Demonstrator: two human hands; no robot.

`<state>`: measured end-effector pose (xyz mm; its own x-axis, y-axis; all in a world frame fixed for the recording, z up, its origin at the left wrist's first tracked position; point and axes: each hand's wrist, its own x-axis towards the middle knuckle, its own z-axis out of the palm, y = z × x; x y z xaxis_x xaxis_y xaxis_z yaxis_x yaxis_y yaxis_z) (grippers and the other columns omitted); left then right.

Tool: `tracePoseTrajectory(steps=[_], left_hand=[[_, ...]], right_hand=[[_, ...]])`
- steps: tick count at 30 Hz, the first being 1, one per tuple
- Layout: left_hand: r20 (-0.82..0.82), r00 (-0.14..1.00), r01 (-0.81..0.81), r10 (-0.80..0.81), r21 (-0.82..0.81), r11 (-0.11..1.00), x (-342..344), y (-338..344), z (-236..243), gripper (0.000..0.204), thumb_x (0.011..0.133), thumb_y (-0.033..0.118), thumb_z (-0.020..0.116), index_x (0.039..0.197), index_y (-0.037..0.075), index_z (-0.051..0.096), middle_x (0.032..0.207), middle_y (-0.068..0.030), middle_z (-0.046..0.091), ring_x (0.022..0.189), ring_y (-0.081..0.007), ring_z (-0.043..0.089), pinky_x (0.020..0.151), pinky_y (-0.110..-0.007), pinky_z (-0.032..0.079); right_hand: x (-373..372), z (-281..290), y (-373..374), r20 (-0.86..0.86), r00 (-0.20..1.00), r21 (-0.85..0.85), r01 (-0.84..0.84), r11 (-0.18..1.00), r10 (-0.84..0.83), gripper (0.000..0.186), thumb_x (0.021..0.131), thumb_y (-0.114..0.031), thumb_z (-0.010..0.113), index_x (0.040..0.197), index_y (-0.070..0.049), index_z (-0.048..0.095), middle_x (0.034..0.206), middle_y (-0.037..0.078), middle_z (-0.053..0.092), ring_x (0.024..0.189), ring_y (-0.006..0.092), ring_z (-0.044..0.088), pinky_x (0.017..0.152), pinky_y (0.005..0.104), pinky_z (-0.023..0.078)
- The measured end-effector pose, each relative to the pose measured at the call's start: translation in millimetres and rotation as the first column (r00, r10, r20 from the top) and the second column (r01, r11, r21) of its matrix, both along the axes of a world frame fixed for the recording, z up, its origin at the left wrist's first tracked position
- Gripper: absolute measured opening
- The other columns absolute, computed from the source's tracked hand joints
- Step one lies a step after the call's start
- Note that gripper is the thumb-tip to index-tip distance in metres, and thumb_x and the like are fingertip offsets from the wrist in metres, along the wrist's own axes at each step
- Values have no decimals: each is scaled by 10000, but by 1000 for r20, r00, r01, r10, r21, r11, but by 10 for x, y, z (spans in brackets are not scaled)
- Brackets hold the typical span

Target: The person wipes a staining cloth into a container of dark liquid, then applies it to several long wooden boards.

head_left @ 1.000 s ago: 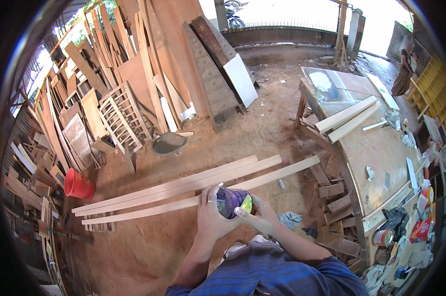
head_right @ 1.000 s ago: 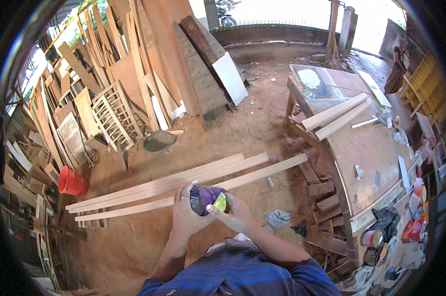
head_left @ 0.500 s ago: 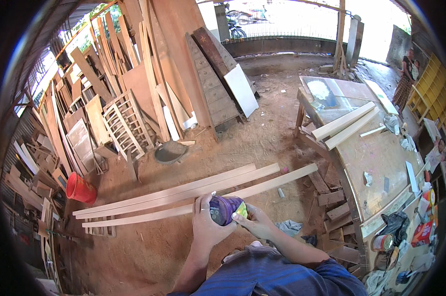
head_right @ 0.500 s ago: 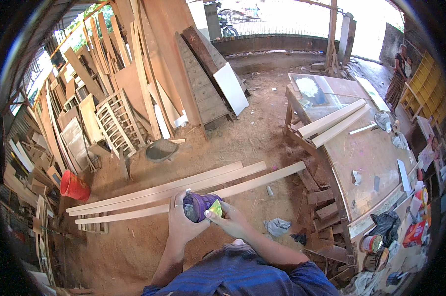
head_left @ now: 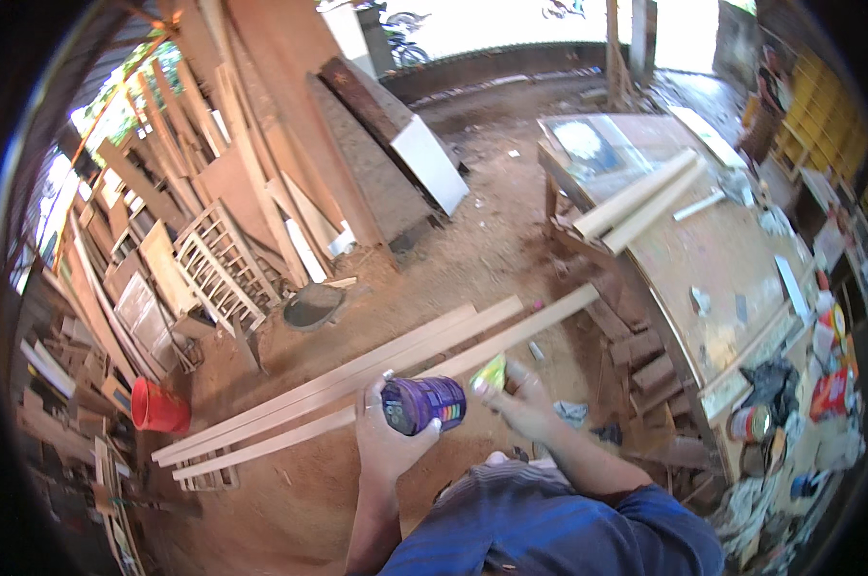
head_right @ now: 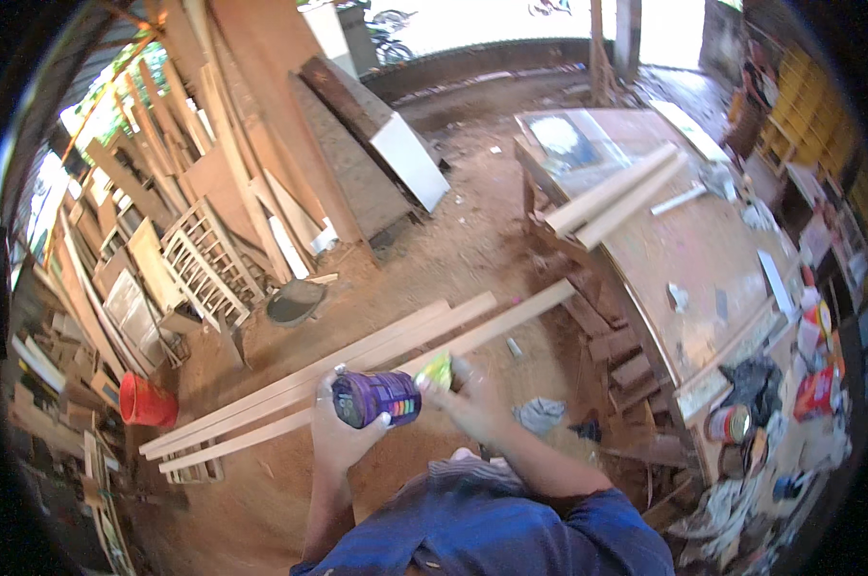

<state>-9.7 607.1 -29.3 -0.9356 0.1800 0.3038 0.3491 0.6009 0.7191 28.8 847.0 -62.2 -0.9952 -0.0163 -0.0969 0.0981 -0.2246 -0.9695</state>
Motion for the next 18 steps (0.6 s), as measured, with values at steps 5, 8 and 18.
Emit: tracePoseTrajectory(steps=[5, 8, 18], left_hand=[[-47, 997, 63, -68, -93, 994, -44, 55, 25, 951, 622, 258, 922, 1440, 16, 503, 1330, -220, 566, 1220, -398, 582, 1075, -504, 493], [-49, 995, 80, -89, -150, 985, -43, 114, 43, 950, 625, 253, 918, 1450, 28, 502, 1338, -218, 561, 1221, -395, 581, 1078, -502, 491], [53, 991, 131, -123, -175, 976, -4, 222, -10, 949, 621, 263, 922, 1449, 40, 513, 1350, -208, 558, 1274, -401, 558, 1101, -507, 487]], right_hand=[[31, 135, 466, -180, 914, 161, 391, 906, -363, 292, 1031, -263, 747, 1179, -25, 668, 924, 25, 641, 822, 93, 619, 686, 292, 527], [129, 274, 489, -110, 912, 55, 402, 914, -394, 286, 1026, -258, 750, 1152, -15, 669, 890, 39, 622, 844, 131, 650, 699, 323, 553], [196, 354, 419, -333, 831, 201, 524, 828, -445, 198, 1023, -154, 746, 1011, 11, 637, 912, 13, 656, 885, 42, 562, 931, 303, 545]])
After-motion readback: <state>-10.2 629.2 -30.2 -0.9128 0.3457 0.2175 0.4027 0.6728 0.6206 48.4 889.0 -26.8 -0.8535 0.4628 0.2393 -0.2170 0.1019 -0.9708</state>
